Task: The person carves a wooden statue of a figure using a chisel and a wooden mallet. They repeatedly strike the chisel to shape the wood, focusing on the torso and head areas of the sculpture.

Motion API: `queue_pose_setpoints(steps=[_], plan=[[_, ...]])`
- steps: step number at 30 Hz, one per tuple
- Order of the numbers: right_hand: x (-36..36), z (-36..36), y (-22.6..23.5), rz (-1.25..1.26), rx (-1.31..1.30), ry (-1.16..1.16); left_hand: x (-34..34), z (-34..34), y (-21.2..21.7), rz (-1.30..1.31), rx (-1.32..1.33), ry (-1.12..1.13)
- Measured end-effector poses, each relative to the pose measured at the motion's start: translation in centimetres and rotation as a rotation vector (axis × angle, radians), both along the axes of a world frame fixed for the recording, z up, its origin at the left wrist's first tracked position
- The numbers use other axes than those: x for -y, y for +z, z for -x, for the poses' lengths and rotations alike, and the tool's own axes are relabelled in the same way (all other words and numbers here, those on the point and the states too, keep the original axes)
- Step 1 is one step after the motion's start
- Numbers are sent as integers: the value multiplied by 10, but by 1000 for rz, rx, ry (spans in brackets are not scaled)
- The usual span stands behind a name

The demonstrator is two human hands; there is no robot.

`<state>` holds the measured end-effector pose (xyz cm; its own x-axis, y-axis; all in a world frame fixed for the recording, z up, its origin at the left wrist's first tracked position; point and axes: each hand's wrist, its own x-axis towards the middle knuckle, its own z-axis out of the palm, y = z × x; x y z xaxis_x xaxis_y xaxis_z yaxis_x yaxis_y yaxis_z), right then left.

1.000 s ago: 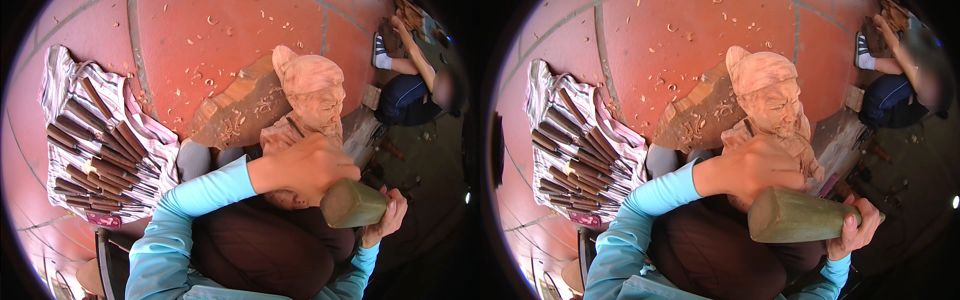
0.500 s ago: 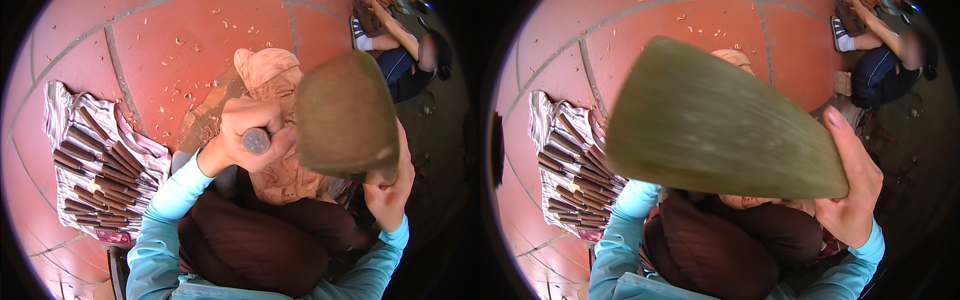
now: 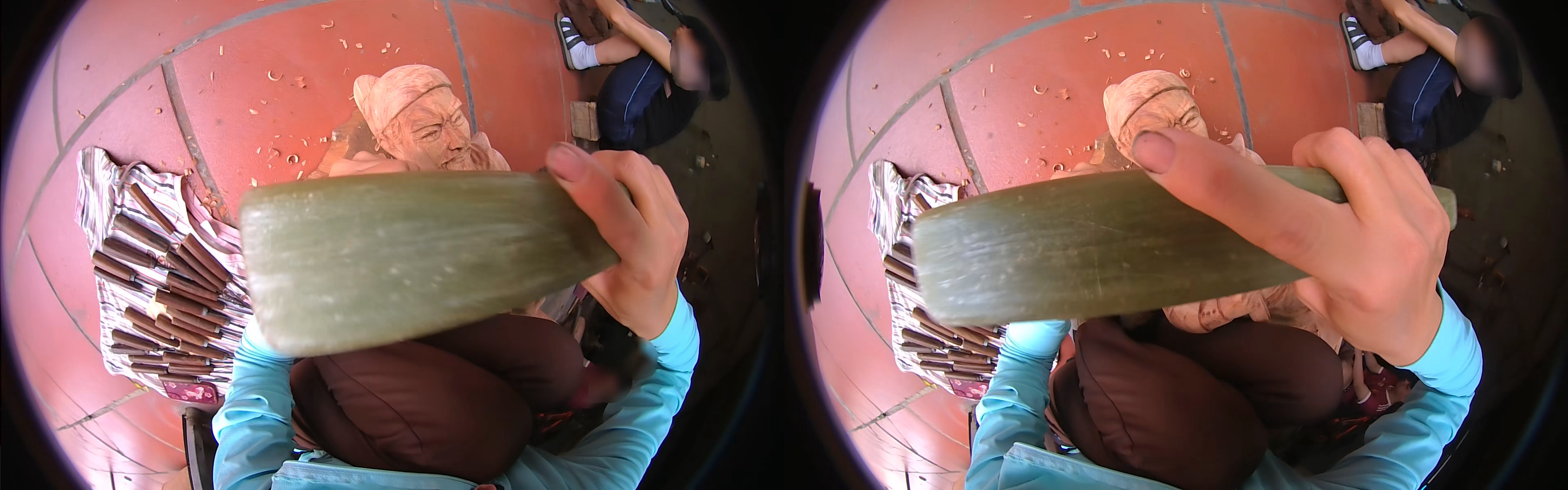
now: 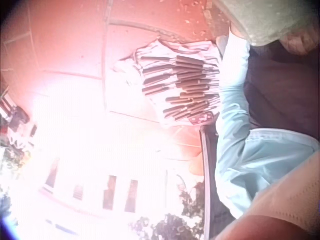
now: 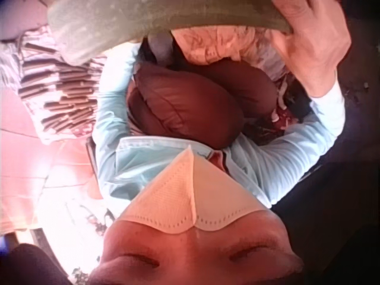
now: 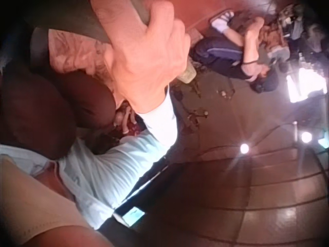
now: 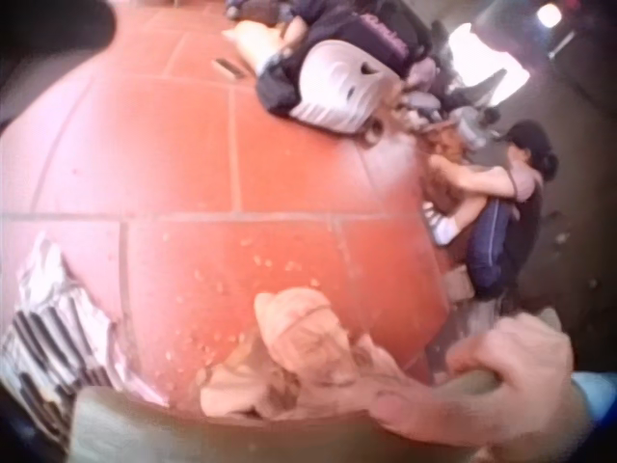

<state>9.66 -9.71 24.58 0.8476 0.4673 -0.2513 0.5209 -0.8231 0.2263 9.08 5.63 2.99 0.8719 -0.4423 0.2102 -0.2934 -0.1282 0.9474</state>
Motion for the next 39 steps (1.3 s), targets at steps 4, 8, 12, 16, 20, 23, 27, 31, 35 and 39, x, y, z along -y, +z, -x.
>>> queue_pose_setpoints(steps=[4,8,12,16,20,23,27,31,35,39], plan=[[5,3,-1,70,101,87,14,22,-17,659,-689,144],[18,14,-6,48,117,64,40,26,-64,533,-129,109],[17,15,-2,53,159,79,37,29,-58,288,124,135],[29,23,-11,77,260,117,36,12,-59,235,164,144],[41,31,-11,141,301,146,44,-10,-61,644,-78,671],[49,46,-7,-31,156,-92,29,4,-34,823,-114,789],[54,69,-4,-357,18,-431,20,30,-3,1304,-425,595],[61,94,-6,-506,87,-420,30,55,-1,1236,-518,507],[64,123,2,-477,-3,-425,38,83,-12,1085,-531,400],[61,145,4,-365,-79,-249,44,99,-4,856,-248,390]])
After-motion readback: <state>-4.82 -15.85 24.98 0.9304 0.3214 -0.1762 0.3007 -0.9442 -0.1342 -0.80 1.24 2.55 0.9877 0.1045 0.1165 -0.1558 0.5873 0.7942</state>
